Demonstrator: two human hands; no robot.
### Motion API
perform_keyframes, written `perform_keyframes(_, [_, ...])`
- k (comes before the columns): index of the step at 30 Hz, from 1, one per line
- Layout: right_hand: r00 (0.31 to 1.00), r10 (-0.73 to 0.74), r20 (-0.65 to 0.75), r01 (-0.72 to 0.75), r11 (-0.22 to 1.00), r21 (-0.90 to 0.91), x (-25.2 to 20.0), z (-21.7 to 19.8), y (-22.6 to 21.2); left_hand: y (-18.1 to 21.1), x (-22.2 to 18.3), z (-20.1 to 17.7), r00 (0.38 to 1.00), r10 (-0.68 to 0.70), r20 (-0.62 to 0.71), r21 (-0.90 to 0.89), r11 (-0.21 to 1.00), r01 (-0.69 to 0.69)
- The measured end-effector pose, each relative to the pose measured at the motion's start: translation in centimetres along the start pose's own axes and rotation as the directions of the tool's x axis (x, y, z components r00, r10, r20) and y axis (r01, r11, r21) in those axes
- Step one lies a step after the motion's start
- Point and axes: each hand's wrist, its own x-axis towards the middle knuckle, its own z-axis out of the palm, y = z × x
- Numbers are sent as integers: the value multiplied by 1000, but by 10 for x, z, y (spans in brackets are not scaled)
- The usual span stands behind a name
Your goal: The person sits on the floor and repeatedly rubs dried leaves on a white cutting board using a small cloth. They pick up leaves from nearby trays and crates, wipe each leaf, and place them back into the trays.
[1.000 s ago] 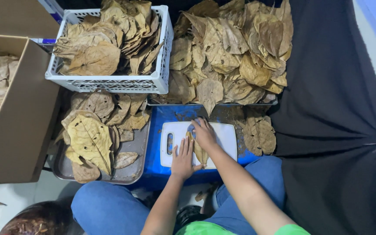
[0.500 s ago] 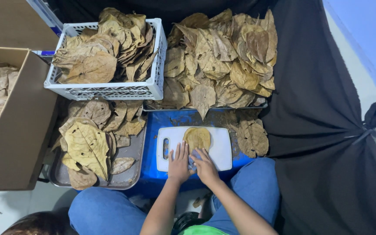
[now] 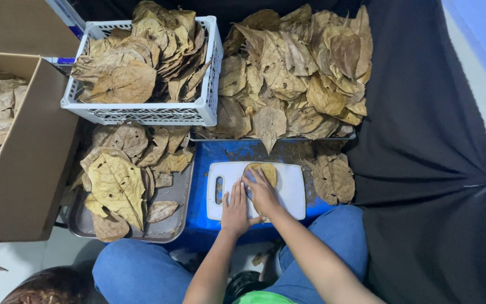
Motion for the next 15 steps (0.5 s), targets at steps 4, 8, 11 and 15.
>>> perform_keyframes(4, [1000, -2, 3, 2, 1000, 7, 27, 10, 10, 0, -1, -4, 1000, 6, 1, -24, 1000, -6])
perform_keyframes(8, [998, 30, 47, -26, 997, -74, 47, 29, 27, -3, 1, -3, 1000, 25, 5, -20, 999, -25])
perform_keyframes(11, [995, 50, 81, -46, 997, -59, 46, 16, 25, -4, 0, -2, 999, 43, 11, -37, 998, -42])
perform_keyframes(15, [997, -33, -71, 33, 999, -10, 22, -24, 2, -6, 5, 3, 999, 45, -22, -36, 998, -45])
